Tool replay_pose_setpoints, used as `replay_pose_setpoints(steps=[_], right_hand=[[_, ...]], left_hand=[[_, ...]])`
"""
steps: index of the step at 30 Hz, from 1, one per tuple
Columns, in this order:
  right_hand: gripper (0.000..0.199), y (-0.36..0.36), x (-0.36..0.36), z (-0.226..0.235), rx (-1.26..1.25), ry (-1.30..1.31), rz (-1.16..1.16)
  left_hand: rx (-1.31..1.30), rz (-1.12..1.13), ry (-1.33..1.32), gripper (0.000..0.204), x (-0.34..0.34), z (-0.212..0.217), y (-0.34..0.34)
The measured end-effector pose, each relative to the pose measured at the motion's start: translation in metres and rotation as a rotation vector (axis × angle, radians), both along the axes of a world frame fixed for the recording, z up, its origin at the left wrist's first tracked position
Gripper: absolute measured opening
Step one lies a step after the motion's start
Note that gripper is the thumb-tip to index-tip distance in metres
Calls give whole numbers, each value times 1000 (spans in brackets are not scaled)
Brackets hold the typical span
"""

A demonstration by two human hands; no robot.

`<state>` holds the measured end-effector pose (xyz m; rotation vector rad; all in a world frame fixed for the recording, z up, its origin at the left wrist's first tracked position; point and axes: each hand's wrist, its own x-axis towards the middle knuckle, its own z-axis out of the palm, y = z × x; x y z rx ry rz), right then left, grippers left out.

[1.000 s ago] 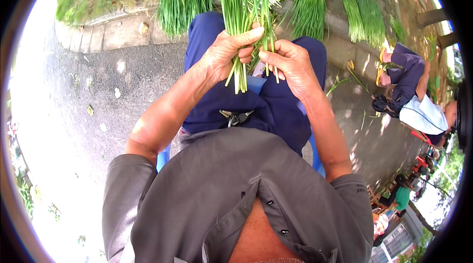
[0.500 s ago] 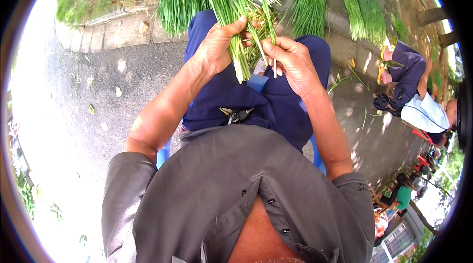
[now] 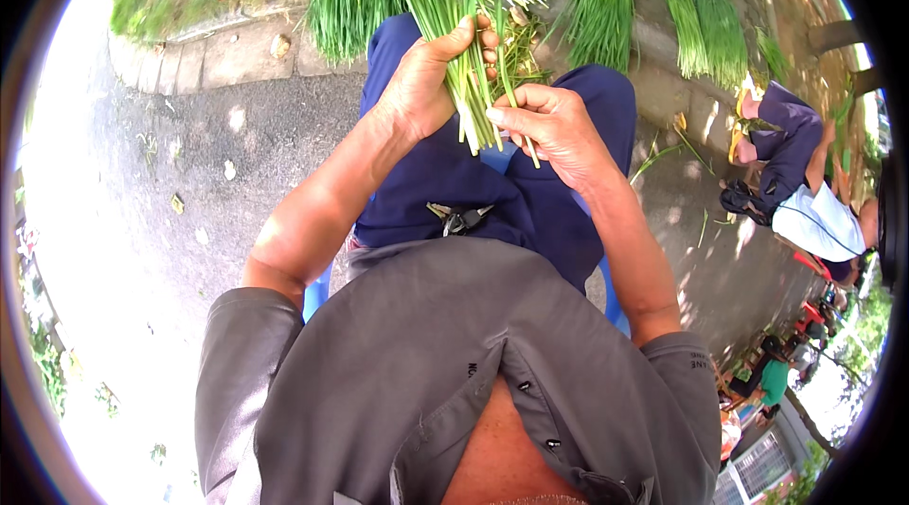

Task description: The person sorts bunches of green chives by hand, removing loose blades and aligning the stems into neat bundles while sitting outdoors.

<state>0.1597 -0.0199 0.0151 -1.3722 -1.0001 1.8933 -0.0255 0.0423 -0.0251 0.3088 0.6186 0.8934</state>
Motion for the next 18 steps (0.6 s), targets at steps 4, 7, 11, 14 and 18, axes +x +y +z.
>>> replay_pose_setpoints(steps=[4,7,11,14,18], right_hand=[[15,-1,-3,4,-5,-1,16],[15,-1,-1,5,0,5,7],[17,-1,2,0,12,41,-12],[20,0,3,-2,35,56,-21],[25,3,8,-6,58,56,-7]], left_hand=[[-16,-5,-150,28,-3,-5,3],[-57,6,-171,29,-1,2,2],[-62,12,-179,27,3,8,1],[-55,-28,-219,26,-2,-1,1],[-86,-60,-122,22,-1,1,1]])
